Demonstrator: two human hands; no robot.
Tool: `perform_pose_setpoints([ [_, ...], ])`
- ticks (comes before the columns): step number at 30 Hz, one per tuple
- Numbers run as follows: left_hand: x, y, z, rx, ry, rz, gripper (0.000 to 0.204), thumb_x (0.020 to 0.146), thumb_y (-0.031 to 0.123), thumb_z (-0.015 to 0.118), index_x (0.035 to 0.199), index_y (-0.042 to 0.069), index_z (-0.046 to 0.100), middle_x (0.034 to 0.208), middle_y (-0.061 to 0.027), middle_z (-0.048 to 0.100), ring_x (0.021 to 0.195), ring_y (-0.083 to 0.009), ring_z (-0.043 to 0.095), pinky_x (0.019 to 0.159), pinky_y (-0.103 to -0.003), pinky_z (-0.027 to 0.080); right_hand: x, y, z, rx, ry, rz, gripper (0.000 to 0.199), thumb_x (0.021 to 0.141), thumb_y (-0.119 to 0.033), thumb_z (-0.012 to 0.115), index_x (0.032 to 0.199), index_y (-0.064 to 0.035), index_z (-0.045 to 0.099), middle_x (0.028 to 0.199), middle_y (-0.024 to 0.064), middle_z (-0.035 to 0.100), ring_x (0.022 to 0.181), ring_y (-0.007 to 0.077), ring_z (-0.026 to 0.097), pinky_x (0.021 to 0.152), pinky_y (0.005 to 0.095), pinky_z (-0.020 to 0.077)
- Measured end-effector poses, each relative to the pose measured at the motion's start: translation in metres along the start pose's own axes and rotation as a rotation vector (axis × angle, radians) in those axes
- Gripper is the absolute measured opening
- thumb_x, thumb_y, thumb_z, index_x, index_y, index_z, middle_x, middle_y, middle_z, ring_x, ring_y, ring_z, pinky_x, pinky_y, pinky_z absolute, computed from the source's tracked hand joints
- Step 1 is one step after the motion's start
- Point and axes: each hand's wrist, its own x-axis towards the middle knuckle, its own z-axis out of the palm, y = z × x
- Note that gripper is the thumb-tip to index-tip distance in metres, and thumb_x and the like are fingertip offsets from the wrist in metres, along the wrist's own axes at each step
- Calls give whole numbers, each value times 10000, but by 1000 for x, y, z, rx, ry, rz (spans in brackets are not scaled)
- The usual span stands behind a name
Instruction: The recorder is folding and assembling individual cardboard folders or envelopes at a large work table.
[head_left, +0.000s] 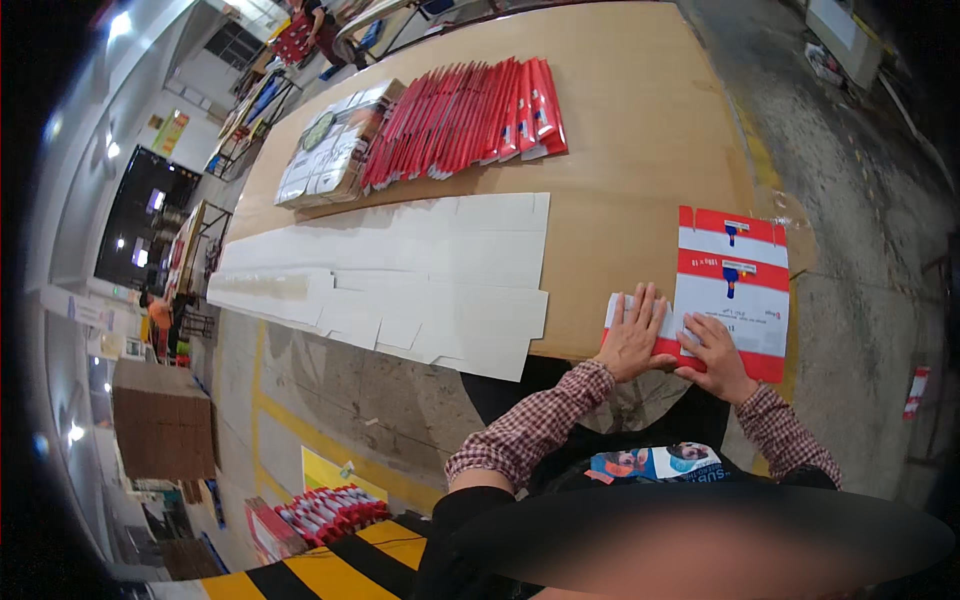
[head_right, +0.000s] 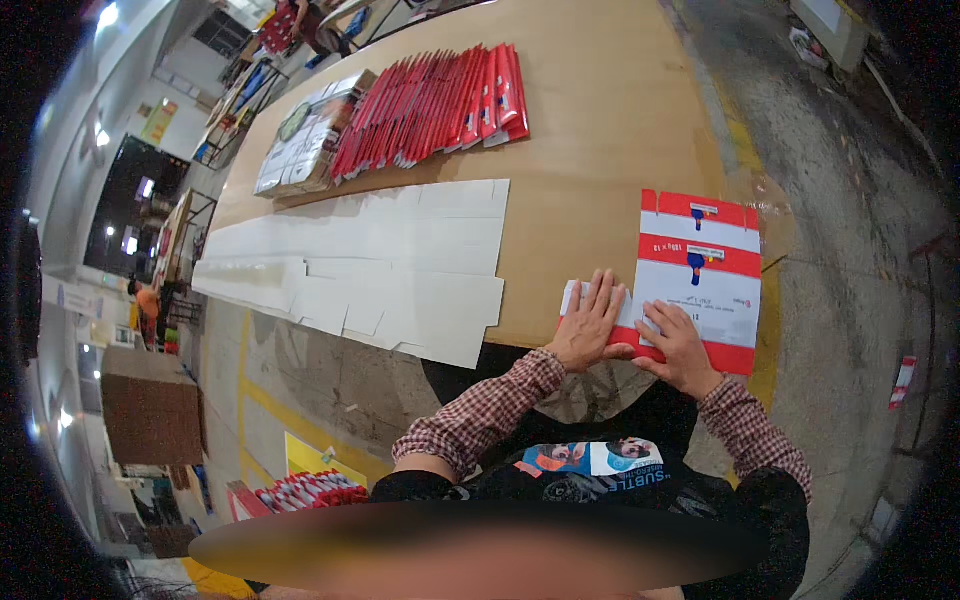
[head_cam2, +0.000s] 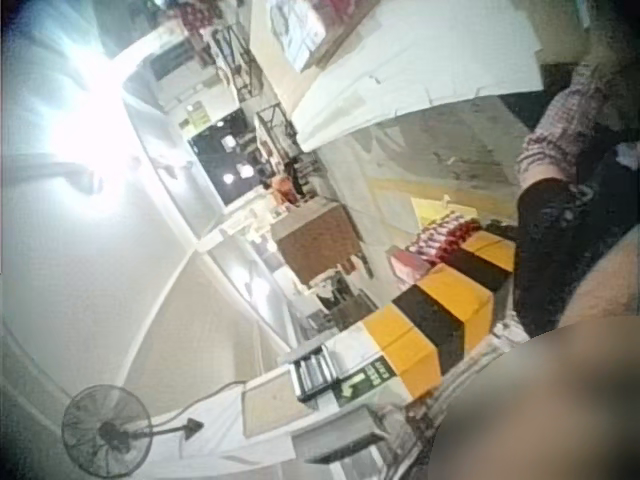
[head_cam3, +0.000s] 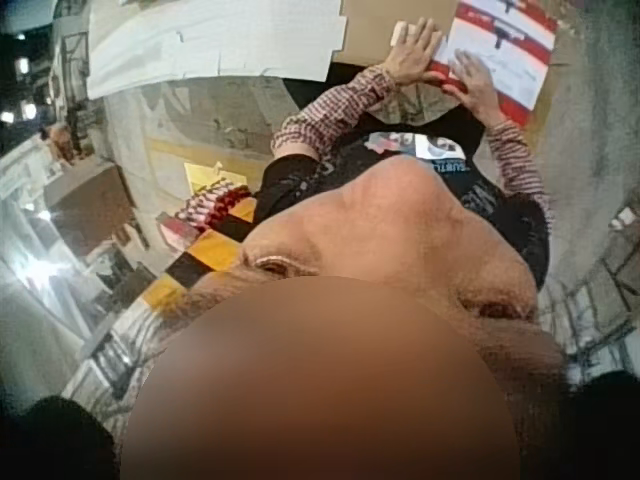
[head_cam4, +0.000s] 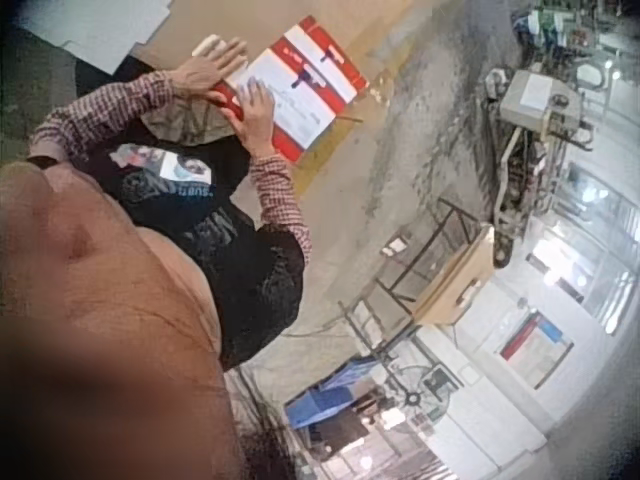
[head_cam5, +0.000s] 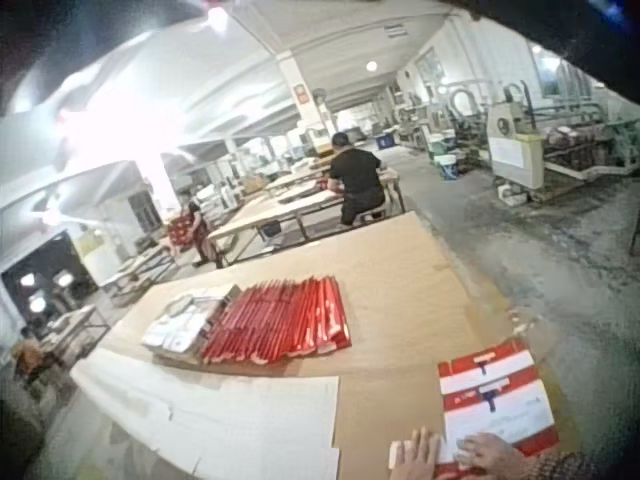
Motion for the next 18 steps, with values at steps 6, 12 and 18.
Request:
perform_pose_setpoints([
  [6,7,12,6,-29,-22,-125,772,829,514,530,1430,101,273,1500,-215,126,1397,-364,94,1094,-550,98,-2,-1,-4,44,-4,22,537,769,-385,674,1180,-51,580,1327,176,461,1268,339,382,1052,476,273],
  [12,1,18,14,-26,104,-229,654,885,359,494,1443,132,239,1497,-204,148,1391,-356,126,1094,-549,107,-42,10,-31,27,248,474,472,813,-308,657,1192,-43,564,1303,168,487,1246,316,416,1053,461,296],
  [18,17,22,23,-153,162,-266,681,851,162,488,1453,84,180,1485,-225,154,1378,-398,129,1090,-556,116,-92,51,-24,1869,1137,779,448,964,-315,453,1323,-49,410,1308,106,480,1211,240,444,1036,400,354],
])
